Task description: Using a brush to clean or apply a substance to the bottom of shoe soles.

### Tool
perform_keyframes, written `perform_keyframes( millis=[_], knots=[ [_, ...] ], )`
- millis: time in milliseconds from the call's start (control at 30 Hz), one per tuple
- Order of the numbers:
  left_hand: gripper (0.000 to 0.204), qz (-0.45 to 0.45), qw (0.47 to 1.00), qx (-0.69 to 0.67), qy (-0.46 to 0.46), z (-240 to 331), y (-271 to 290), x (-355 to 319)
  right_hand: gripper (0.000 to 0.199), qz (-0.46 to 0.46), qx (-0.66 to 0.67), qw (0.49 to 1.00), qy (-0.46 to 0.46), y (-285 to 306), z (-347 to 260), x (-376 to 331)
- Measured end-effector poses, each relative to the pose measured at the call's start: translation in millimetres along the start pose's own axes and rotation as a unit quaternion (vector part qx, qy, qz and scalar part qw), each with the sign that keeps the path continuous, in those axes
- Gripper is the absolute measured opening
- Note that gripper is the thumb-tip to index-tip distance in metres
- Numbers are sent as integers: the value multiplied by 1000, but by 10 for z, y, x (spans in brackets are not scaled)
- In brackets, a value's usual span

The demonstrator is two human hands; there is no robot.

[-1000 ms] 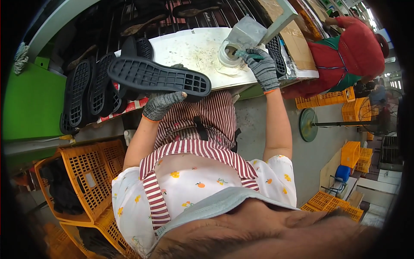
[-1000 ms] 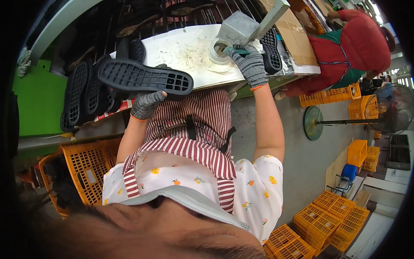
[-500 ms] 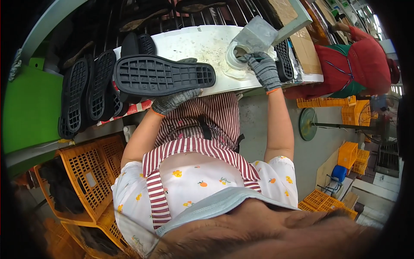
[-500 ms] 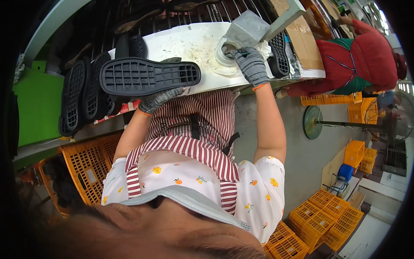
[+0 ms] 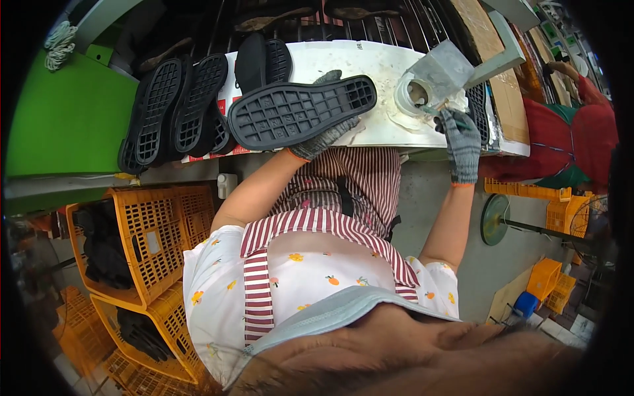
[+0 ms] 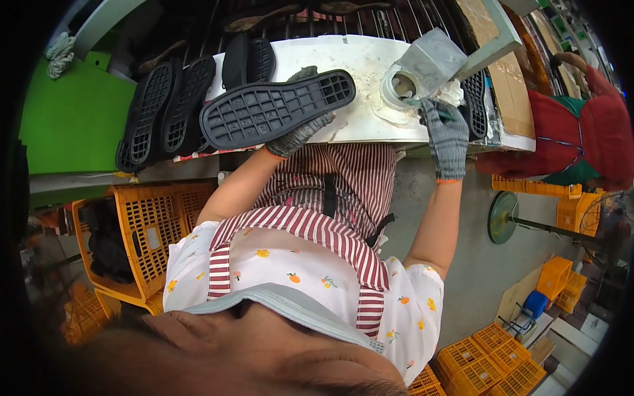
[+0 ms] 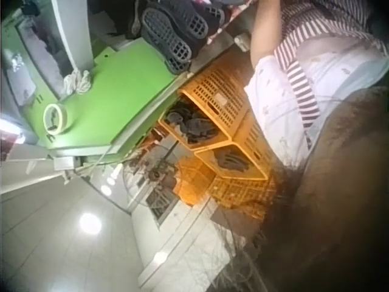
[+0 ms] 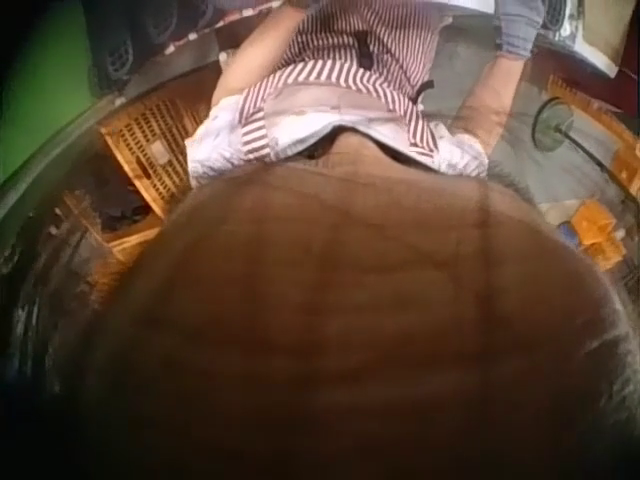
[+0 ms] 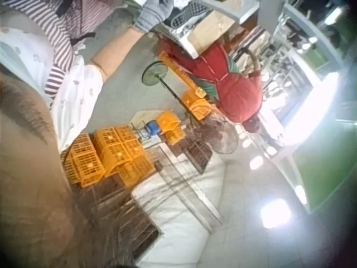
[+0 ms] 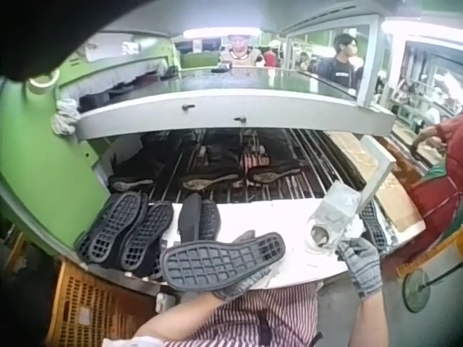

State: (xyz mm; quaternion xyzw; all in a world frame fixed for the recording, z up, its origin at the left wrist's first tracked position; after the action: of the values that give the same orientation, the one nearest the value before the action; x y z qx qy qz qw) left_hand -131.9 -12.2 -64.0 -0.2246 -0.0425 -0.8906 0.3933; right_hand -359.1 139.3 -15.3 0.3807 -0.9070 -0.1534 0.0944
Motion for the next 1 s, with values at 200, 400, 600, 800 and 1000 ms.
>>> perform_keyframes(
  millis=[200, 400, 600, 800, 1000],
  knots=[
    [78, -3, 999, 24, 21, -20, -37, -67, 16, 23, 287, 950, 119, -451, -415, -649],
    [69, -33, 988, -149, 30, 13, -146, -136, 20, -44, 162, 954, 248, -785, -486, -803],
    [47, -13, 797, -578, 175, -31, -184, -200, 21, -55, 121, 949, 286, -860, -521, -843],
    [44, 6, 786, -580, 214, 106, -242, -197, 23, -44, 107, 957, 266, -857, -486, -855],
    [44, 3, 828, -504, 248, 245, -273, -205, 22, 24, 163, 956, 244, -804, -304, -819]
  ],
)
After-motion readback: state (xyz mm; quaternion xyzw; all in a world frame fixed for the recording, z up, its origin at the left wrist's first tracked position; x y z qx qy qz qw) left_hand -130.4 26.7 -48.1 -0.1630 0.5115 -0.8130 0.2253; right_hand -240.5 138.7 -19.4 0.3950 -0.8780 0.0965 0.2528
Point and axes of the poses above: each hand's wrist, its own x-axis towards the middle knuckle, its own y-axis out of the back of the hand, z = x × y, the point moved 2 cm from there along x, towards the middle knuckle, and after that the axes turned 3 degrees about x, right-handed, at the moved point
